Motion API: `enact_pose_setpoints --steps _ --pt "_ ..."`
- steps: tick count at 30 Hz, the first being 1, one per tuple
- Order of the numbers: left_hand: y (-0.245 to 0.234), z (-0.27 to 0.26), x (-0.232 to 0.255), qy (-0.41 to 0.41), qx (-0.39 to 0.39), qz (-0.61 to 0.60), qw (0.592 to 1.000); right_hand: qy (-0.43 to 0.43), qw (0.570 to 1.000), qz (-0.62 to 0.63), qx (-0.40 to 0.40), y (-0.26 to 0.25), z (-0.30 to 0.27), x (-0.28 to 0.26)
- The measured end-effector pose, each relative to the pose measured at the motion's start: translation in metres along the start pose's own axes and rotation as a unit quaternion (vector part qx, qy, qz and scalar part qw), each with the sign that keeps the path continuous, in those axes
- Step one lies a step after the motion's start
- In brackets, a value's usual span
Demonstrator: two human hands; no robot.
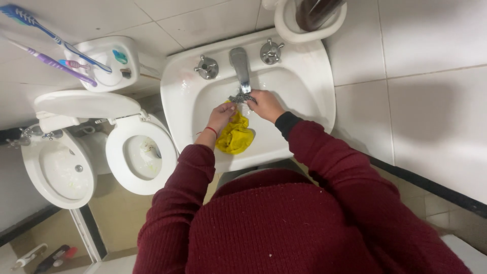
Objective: The person scrubs a white bathroom sink basin and faucet using a metal scouring pad and a yellow cloth. They repeatedly scrub the basin, faucet, and handles, then rinse the pad under running water and continue scrubbing.
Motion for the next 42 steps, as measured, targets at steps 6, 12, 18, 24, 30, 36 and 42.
enact_pose_setpoints --steps 6,12,18,24,30,36,42 --pt "-0.002 -0.02 0.019 0.019 0.011 0.0 1.0 0.157 0.912 0.374 0.058 -0.001 -0.004 0.012" --pt "0.004 -0.019 0.02 0.023 -0.003 -0.007 1.0 0.248 0.865 0.409 0.153 -0.052 -0.029 0.021" --pt "0.016 -0.026 0.036 0.025 -0.008 -0.032 0.999 0.032 0.914 0.321 0.247 -0.112 -0.011 -0.03" --pt "0.01 -0.036 0.044 -0.017 -0.017 -0.039 0.999 -0.163 0.939 -0.064 0.296 -0.143 0.02 -0.06" --pt "-0.001 -0.041 0.032 -0.025 -0.005 -0.056 0.998 -0.108 0.854 -0.46 0.217 -0.075 0.064 -0.029" --pt "-0.013 -0.051 0.037 -0.04 0.016 -0.059 0.997 -0.011 0.808 -0.586 0.056 -0.036 0.098 -0.016" --pt "-0.018 -0.057 0.034 -0.06 0.013 -0.066 0.996 -0.113 0.835 -0.52 0.14 -0.053 0.088 -0.023"
Point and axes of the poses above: each hand's wrist, its own z-axis towards the middle knuckle, its own y-axis out of the palm, x = y × z, the point moved 3 cm from there along z, towards the middle knuckle, and after that the axes turned 2 degrees about -y, right-handed, at the moved point
